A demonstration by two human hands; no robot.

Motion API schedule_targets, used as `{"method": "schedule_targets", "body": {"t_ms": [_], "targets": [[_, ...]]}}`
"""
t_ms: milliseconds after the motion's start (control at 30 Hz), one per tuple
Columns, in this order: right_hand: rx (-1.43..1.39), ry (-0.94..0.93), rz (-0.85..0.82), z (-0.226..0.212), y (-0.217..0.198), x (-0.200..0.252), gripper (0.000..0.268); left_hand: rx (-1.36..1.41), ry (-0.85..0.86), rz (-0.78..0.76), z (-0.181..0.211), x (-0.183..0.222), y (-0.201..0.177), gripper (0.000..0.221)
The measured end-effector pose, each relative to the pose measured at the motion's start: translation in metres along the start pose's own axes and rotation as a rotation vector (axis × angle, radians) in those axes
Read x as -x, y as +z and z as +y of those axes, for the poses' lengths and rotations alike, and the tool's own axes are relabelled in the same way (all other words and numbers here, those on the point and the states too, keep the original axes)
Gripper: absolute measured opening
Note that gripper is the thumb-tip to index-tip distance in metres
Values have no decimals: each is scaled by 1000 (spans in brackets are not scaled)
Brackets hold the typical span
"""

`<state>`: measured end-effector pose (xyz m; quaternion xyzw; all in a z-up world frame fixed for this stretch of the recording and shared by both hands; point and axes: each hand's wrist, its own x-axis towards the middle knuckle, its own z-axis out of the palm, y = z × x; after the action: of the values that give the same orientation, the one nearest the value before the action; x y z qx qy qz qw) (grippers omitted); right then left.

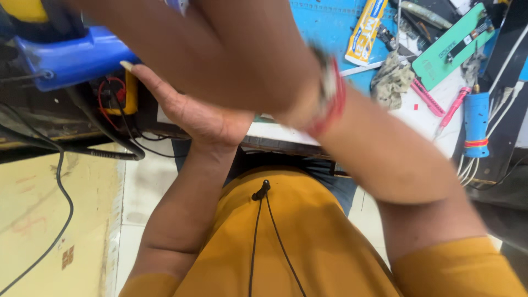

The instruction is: The person disassembles a smartphone, removes the back cover and battery, and cleans the internal frame with a cloth. They handle the battery and back cover separately, then reposition the phone on the workbench.

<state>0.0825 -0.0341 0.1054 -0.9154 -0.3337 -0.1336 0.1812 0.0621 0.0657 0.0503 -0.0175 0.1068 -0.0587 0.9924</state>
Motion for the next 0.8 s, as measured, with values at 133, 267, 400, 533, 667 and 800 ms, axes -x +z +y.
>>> {"method": "schedule_targets", "body": {"t_ms": [133,267,400,533,667,800], "targets": [[-68,14,-112,-16,8,39,129,46,-224,-234,0,-3,-12,126],[-196,169,-22,19,25,75,116,142,-395,-234,-23,4,-29,140],[-335,108,20,-3,12,96,116,193,-427,-201,-44,2,-4,141],[-171,346,-28,37,8,89,77,265,-548,-55,-55,20,15,152],[219,172,-8,3,17,97,70,115,-515,-152,-68,-4,28,148],[-325,263,269,53,26,121,54,78,-528,-10,-80,0,2,135]]}}
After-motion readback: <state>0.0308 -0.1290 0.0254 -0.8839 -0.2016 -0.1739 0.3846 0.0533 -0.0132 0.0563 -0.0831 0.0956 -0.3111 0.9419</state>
